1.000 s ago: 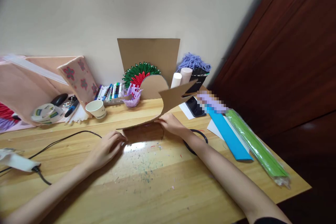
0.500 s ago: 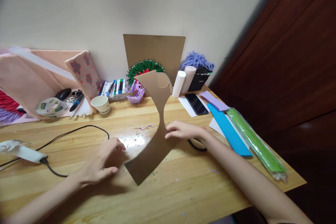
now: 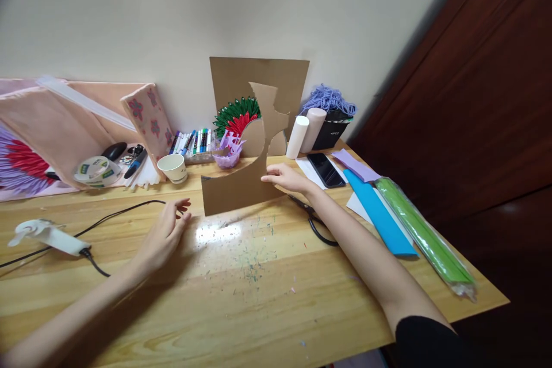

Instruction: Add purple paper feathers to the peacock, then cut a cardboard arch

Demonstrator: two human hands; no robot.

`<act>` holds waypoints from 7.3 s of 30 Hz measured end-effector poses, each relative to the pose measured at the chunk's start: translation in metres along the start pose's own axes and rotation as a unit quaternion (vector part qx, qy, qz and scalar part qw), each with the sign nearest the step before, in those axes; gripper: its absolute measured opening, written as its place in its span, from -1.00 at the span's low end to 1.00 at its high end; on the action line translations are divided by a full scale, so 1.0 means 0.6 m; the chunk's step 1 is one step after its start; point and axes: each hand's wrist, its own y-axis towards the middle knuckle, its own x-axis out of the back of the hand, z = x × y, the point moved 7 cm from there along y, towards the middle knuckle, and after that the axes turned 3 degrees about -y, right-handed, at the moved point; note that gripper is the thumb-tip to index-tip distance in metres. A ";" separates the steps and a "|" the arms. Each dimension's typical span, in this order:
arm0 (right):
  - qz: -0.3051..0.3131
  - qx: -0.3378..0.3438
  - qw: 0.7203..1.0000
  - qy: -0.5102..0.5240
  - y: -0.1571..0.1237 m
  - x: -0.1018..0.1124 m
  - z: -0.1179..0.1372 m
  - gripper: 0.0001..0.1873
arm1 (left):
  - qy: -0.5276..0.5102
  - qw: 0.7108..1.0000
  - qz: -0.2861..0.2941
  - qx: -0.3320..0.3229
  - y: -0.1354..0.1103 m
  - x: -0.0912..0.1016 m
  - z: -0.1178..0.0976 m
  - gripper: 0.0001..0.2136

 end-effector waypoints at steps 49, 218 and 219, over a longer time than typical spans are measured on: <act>-0.412 0.021 0.907 -0.085 0.127 0.202 0.012 -0.69 | 0.208 0.965 -0.025 -0.159 0.210 -0.086 -0.104 -0.65; -0.067 -0.280 0.955 -0.070 -0.163 -0.082 -0.085 -0.56 | -0.117 0.979 0.159 -0.042 -0.004 -0.132 -0.071 -0.36; -0.062 -0.282 0.955 -0.065 -0.162 -0.081 -0.083 -0.58 | -0.124 0.980 0.152 -0.030 -0.002 -0.132 -0.065 -0.37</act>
